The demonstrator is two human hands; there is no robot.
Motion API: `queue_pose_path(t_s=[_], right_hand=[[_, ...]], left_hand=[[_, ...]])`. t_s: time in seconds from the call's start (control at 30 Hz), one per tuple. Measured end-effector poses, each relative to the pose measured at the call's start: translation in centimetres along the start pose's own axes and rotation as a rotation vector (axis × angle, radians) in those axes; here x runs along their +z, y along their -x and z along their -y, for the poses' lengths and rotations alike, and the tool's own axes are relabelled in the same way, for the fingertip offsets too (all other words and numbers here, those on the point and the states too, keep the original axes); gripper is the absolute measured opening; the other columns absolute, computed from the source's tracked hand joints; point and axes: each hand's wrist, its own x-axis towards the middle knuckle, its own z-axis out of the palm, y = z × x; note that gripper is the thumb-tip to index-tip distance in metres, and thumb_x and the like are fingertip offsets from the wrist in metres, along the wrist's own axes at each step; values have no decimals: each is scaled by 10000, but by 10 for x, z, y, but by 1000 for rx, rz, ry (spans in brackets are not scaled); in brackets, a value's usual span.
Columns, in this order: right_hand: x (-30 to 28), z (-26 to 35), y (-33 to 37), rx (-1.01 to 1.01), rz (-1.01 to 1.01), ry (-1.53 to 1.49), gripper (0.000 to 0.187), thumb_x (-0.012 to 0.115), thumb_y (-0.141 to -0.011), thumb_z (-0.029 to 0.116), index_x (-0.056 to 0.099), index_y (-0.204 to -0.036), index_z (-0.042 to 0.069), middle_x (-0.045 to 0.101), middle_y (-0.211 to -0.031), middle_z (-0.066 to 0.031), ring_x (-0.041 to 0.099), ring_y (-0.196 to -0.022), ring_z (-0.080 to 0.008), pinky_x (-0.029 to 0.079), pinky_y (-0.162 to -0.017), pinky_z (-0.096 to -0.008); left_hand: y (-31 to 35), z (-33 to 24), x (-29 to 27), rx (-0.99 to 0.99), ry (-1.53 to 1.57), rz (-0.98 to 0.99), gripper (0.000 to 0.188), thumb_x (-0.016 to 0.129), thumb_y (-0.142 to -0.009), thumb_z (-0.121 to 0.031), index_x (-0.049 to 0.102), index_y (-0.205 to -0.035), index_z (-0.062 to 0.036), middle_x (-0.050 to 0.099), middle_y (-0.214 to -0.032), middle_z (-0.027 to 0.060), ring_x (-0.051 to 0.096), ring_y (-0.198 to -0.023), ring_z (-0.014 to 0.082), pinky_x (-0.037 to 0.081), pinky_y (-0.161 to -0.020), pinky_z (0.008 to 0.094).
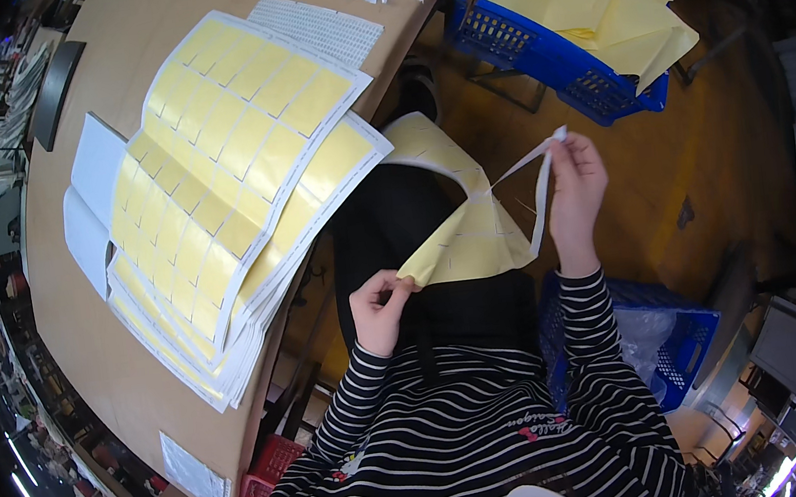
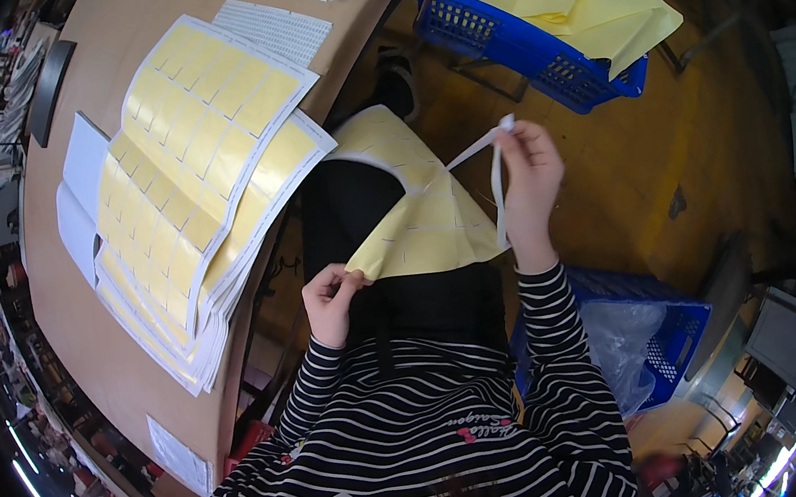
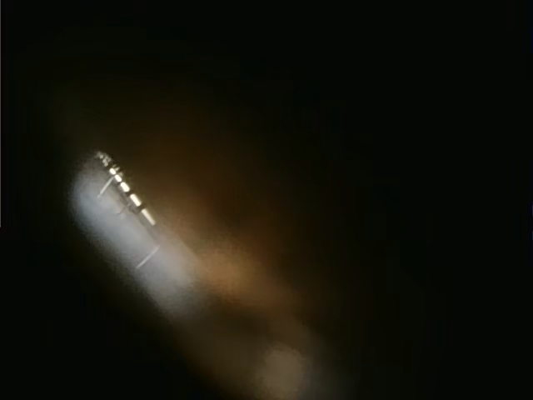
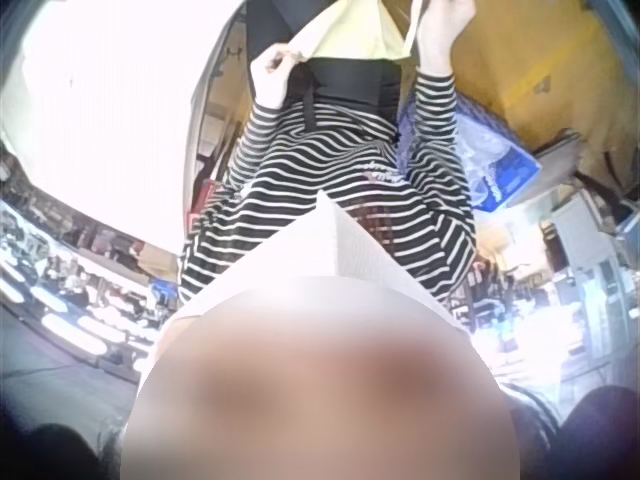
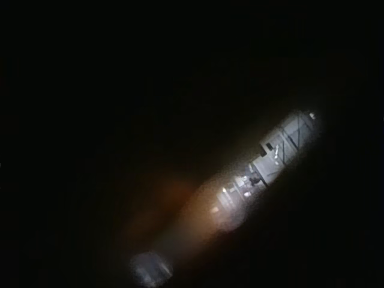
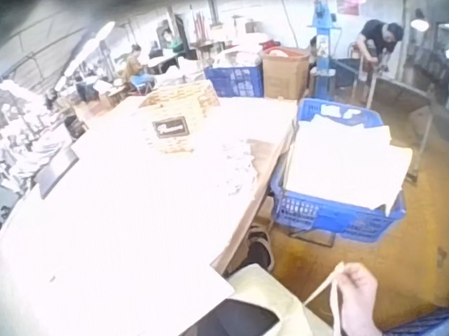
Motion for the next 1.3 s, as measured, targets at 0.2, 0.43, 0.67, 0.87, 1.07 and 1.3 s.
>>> queue_pose_path(t_s=[0.2, 0.43, 0.67, 0.87, 1.07, 1.3], right_hand=[[-48, 13, -53, 59, -234, -378, 205, 543, -978, 80, 560, -1153, -25, 605, -1102, -97, 599, -1001, -155, 494, -916, -294], [-45, 52, -47, -334, -234, 122, 304, 489, -1008, 130, 548, -1255, -37, 612, -1139, -105, 607, -1046, -194, 476, -953, -331], [28, -4, 76, -567, 936, 736, 337, 697, -803, 128, 640, -1129, 66, 613, -1122, -80, 584, -1044, -270, 441, -964, -397], [38, -43, 88, -568, 869, 861, 262, 657, -827, 127, 628, -1083, 77, 597, -1085, -50, 580, -1021, -225, 444, -906, -372], [43, -49, 84, -579, 890, 885, 247, 662, -841, 162, 640, -1078, 93, 580, -1075, -40, 567, -1008, -216, 438, -860, -357], [42, -32, 80, -702, 1008, 1040, 368, 582, -830, 155, 619, -1195, 130, 562, -1052, -28, 565, -1004, -183, 428, -891, -336]], left_hand=[[19, 28, -22, -54, 89, -70, 152, 578, -920, -81, 645, -844, 33, 700, -784, 103, 649, -722, 130, 492, -711, 238], [18, 33, -27, -154, 246, 12, 127, 548, -939, -40, 644, -967, 39, 694, -919, 94, 663, -821, 127, 534, -780, 259], [-8, 39, 6, 16, 241, 186, 90, 600, -891, 9, 567, -809, 20, 597, -857, 2, 501, -755, 42, 418, -683, 205], [-15, 51, 3, -114, 213, 183, 76, 624, -911, -60, 596, -956, -5, 611, -866, -14, 562, -820, 45, 458, -736, 199], [-41, 52, -3, -80, 163, 110, 105, 605, -937, -41, 624, -1019, 24, 656, -868, -8, 571, -743, 27, 441, -682, 171], [-44, 60, -6, -109, 145, 141, 83, 610, -936, -59, 645, -963, 11, 637, -814, -35, 528, -702, 9, 398, -639, 165]])
